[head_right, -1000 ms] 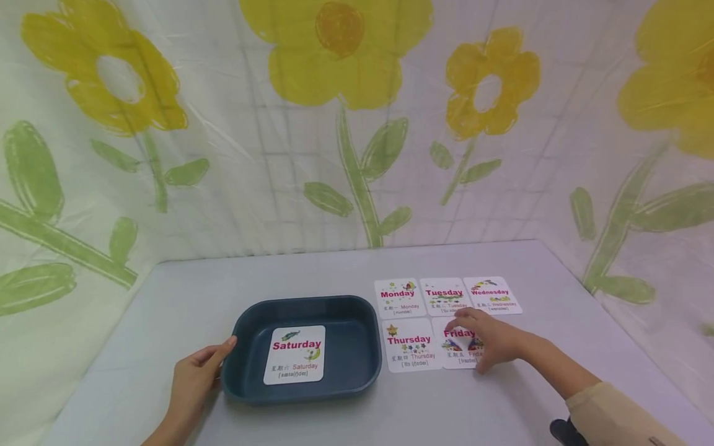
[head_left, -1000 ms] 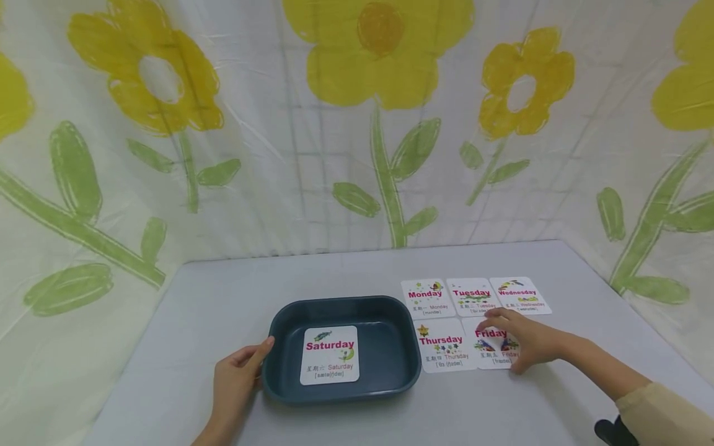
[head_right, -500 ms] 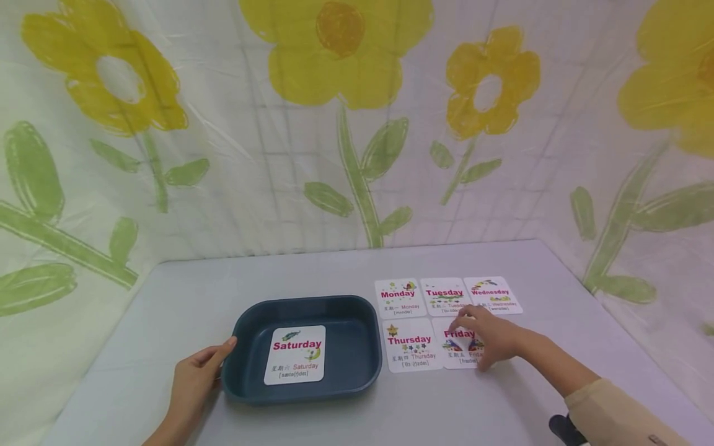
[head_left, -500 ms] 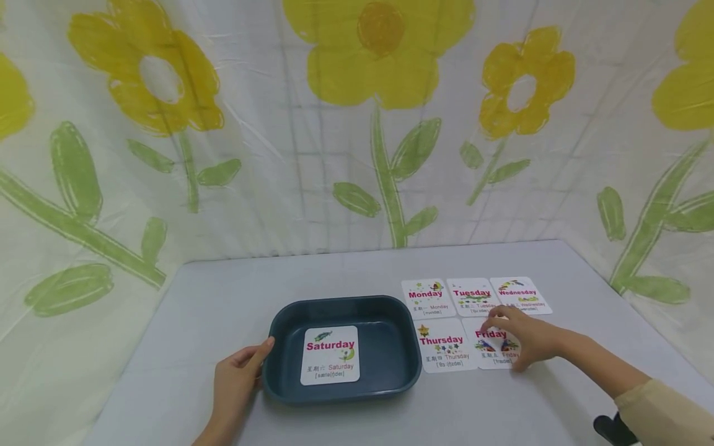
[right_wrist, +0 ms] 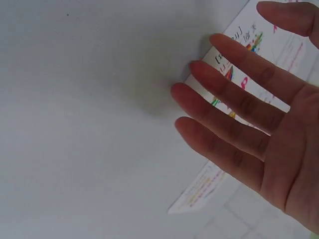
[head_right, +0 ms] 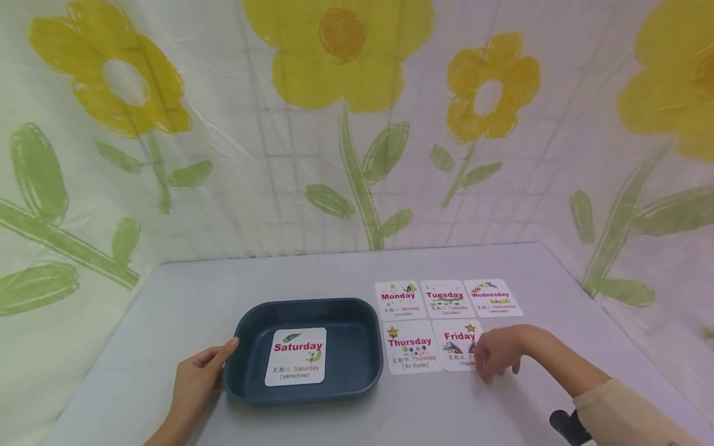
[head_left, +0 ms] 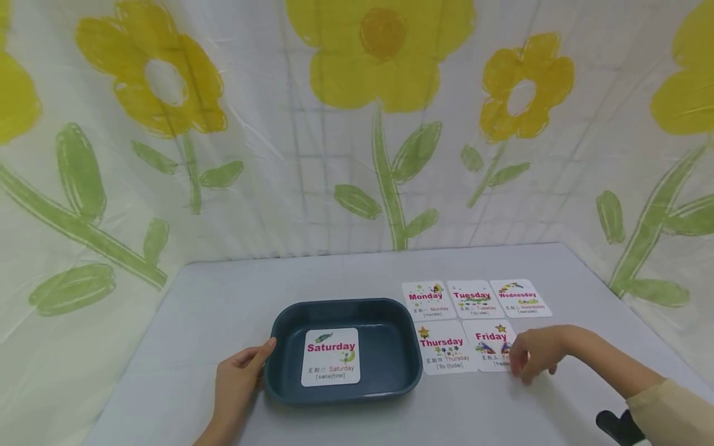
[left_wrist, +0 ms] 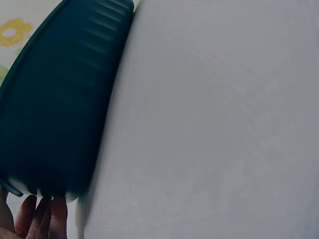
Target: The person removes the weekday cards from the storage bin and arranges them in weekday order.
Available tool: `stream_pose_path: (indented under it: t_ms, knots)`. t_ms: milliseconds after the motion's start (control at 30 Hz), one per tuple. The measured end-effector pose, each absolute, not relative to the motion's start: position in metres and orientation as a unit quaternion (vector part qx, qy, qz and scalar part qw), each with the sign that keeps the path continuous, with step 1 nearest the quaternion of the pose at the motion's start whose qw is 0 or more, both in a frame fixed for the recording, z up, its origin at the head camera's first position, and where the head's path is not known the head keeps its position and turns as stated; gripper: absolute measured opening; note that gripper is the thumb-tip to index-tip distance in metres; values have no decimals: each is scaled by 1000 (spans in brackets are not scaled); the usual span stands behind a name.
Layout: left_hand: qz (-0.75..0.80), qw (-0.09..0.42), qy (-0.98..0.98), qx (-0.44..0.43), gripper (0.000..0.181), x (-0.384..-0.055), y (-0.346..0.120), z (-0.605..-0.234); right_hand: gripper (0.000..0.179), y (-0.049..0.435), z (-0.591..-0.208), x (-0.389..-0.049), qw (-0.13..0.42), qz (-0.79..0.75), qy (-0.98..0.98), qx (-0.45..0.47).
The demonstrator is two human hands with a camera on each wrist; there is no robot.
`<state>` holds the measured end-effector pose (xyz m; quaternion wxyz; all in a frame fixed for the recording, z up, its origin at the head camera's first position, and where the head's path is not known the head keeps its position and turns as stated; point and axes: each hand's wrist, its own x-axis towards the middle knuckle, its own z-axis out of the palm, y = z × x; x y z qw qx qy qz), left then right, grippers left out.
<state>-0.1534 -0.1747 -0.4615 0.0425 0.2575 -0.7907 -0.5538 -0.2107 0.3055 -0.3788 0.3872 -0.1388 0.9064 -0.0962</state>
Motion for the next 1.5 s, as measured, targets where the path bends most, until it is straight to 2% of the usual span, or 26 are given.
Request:
stream_pose_path:
  t_ms: [200, 600, 1000, 1500]
  knots:
    - [-557, 40, -788, 259, 77, -154, -175, -461, 13, 306, -376, -206, 421, -108, 893, -113]
    - [-554, 39, -790, 260, 80, -153, -174, -462, 14, 283, -370, -206, 415, -119, 892, -132]
    - [-552, 45, -790, 264, 74, -152, -172, -463, 19, 231, -356, -206, 400, -108, 887, -204]
    - [-554, 42, -786, 270, 75, -151, -172, -462, 26, 154, -323, -203, 410, -144, 825, -362]
